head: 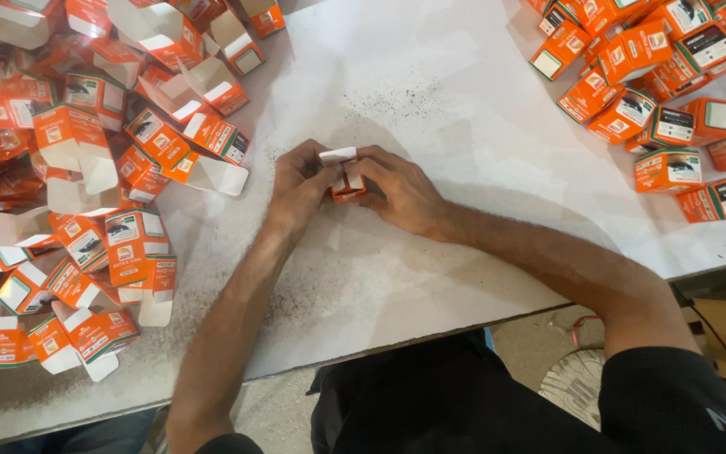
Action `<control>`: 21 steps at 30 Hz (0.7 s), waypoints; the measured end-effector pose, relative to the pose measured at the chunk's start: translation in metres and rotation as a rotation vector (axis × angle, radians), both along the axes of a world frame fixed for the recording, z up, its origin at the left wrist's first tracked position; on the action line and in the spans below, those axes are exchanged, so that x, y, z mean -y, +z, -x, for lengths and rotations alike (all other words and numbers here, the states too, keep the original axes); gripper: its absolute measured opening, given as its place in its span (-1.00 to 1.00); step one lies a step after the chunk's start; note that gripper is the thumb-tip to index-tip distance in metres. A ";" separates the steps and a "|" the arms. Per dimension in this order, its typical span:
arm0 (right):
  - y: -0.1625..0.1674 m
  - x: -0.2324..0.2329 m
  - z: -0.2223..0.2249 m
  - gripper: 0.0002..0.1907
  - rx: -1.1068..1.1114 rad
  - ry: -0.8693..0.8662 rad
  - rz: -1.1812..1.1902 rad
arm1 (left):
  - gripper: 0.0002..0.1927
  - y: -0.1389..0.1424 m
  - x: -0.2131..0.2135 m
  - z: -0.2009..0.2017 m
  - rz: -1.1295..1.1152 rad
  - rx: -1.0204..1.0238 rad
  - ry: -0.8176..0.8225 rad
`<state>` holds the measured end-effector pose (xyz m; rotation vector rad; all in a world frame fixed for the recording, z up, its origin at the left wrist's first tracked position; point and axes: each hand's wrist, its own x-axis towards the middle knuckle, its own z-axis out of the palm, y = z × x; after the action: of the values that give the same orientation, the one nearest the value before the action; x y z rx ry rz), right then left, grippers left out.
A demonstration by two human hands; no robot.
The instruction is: The person folds small orange cardboard boxes at a table covered with a large pile of similar boxes and plastic-wrapped items. They pick up flat box blanks, press the flaps and sides to form each box, and place the finished box back onto the pile, repeating the process one box at a time.
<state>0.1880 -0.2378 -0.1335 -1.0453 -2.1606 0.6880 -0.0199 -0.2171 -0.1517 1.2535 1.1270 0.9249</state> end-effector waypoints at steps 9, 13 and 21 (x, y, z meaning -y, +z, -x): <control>-0.017 -0.003 -0.002 -0.40 -0.073 -0.015 0.072 | -0.62 0.021 0.030 0.008 -0.995 -0.408 -0.179; -0.016 -0.004 -0.003 -0.34 -0.057 -0.034 0.042 | -0.74 0.018 0.029 0.002 -0.904 -0.352 -0.095; -0.020 -0.002 -0.004 -0.58 0.008 0.040 -0.140 | -0.72 0.014 0.033 0.007 -1.064 -0.526 -0.143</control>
<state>0.1922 -0.2355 -0.1531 -0.9350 -2.2070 0.5432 -0.0267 -0.2498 -0.1374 2.5191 0.8966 1.1609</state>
